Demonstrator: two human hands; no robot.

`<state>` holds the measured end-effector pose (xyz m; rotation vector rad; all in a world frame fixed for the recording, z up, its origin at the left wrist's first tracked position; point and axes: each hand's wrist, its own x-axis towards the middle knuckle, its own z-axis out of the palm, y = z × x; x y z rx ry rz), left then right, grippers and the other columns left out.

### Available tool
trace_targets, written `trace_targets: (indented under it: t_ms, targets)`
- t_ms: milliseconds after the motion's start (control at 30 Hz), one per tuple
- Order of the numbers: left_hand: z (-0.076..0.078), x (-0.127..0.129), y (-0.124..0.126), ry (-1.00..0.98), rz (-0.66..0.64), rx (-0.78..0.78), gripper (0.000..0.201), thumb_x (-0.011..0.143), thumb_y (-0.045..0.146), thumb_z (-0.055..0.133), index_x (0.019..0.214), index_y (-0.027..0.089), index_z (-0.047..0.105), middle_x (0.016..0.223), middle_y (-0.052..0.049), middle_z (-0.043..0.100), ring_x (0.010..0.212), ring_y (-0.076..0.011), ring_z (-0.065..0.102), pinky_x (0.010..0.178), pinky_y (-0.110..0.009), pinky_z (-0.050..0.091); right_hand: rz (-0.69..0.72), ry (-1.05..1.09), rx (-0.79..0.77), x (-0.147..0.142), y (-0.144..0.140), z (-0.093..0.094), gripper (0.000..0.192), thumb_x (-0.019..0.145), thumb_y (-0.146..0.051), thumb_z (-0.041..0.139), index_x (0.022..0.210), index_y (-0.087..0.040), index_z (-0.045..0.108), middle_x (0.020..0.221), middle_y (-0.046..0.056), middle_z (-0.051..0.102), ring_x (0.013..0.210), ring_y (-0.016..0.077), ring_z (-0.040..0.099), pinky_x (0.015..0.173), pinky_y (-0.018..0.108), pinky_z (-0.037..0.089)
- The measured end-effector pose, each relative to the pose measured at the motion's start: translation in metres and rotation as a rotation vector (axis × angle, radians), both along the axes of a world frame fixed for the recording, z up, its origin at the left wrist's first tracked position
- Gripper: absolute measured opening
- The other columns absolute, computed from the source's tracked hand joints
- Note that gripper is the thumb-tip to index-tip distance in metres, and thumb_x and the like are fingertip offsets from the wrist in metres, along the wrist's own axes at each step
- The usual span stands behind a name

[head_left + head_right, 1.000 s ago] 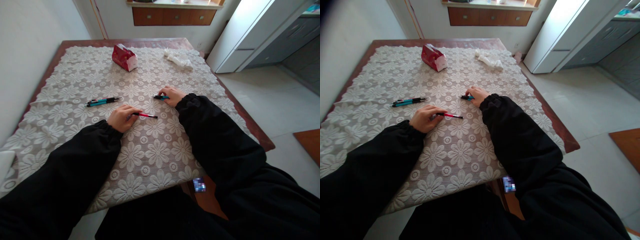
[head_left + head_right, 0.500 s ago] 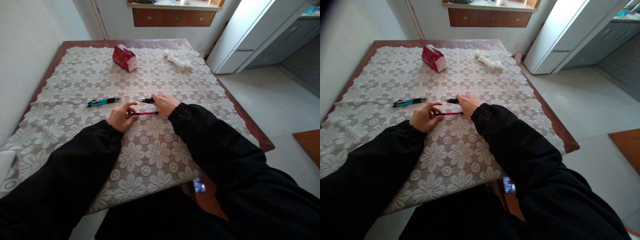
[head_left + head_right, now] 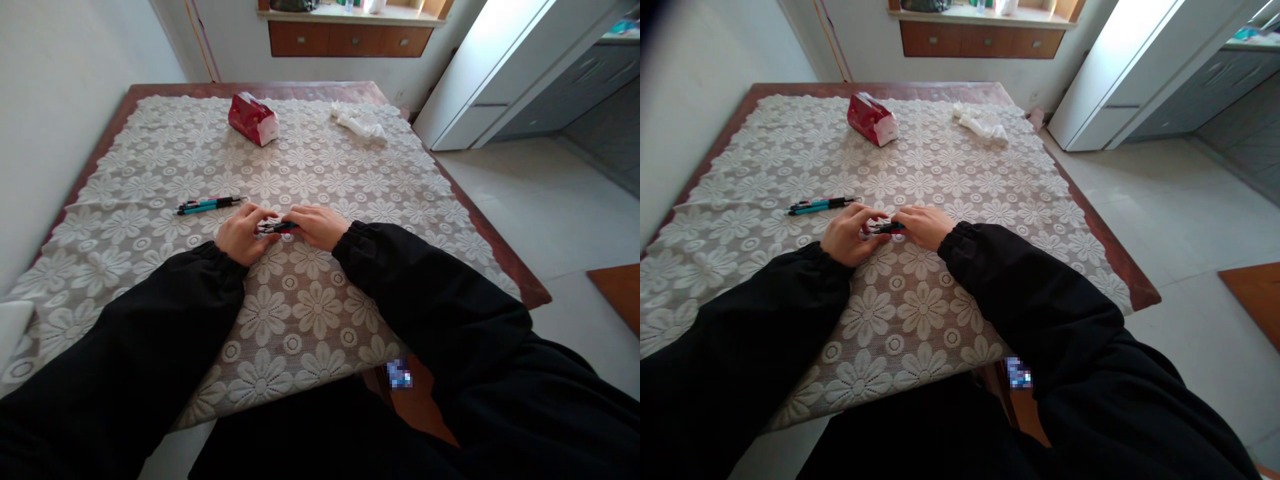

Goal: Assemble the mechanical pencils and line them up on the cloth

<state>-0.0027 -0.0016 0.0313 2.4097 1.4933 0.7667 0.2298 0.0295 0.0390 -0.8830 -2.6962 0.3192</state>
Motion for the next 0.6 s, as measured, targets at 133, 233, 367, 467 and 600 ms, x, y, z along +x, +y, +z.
trace_targets:
  t_ms: [133,233,367,467,600]
  targets:
    - [-0.0017,-0.0009,-0.0003,0.084,0.004,0.019,0.042,0.086,0.052,0.066,0.114,0.022,0.074,0.110,-0.008,0.068,0.092,-0.0237,0.066,0.077,-0.035,0.053,0.043,0.007,0.002,0.0001,0.0000,-0.0002,0.029,0.103,-0.024,0.046,0.129,-0.017,0.060,0.111,0.008,0.066,0.093,0.0179,0.058,0.080,0.029,0.039]
    - [-0.0031,-0.0013,0.0015,0.095,-0.046,0.001,0.040,0.088,0.053,0.062,0.108,0.021,0.075,0.102,-0.008,0.070,0.092,-0.0241,0.067,0.077,-0.034,0.053,0.069,-0.003,0.020,0.0008,0.0004,0.0005,0.030,0.103,-0.022,0.046,0.129,-0.017,0.060,0.111,0.009,0.065,0.095,0.0185,0.057,0.081,0.030,0.039]
    - [-0.0049,-0.0020,0.0050,0.061,-0.086,0.002,0.035,0.087,0.049,0.064,0.102,0.019,0.076,0.093,-0.007,0.072,0.083,-0.0218,0.066,0.076,-0.033,0.053,0.076,-0.014,0.058,0.0020,0.0018,0.0008,0.027,0.103,-0.022,0.045,0.123,-0.018,0.062,0.111,0.009,0.065,0.096,0.0187,0.056,0.082,0.031,0.038]
    - [-0.0066,-0.0024,0.0060,0.032,-0.100,-0.004,0.031,0.088,0.044,0.064,0.101,0.020,0.077,0.090,-0.006,0.075,0.078,-0.0201,0.067,0.077,-0.033,0.054,0.060,-0.053,0.085,0.0024,0.0021,0.0015,0.026,0.102,-0.019,0.045,0.121,-0.017,0.063,0.110,0.009,0.067,0.097,0.0195,0.055,0.084,0.032,0.037]
    - [-0.0083,-0.0028,0.0047,0.014,-0.104,0.049,0.029,0.089,0.041,0.063,0.101,0.020,0.079,0.092,-0.007,0.076,0.080,-0.0200,0.068,0.079,-0.032,0.055,0.027,-0.133,0.110,0.0017,-0.0006,0.0047,0.027,0.103,-0.020,0.045,0.121,-0.015,0.064,0.111,0.011,0.068,0.097,0.0202,0.055,0.083,0.033,0.036]
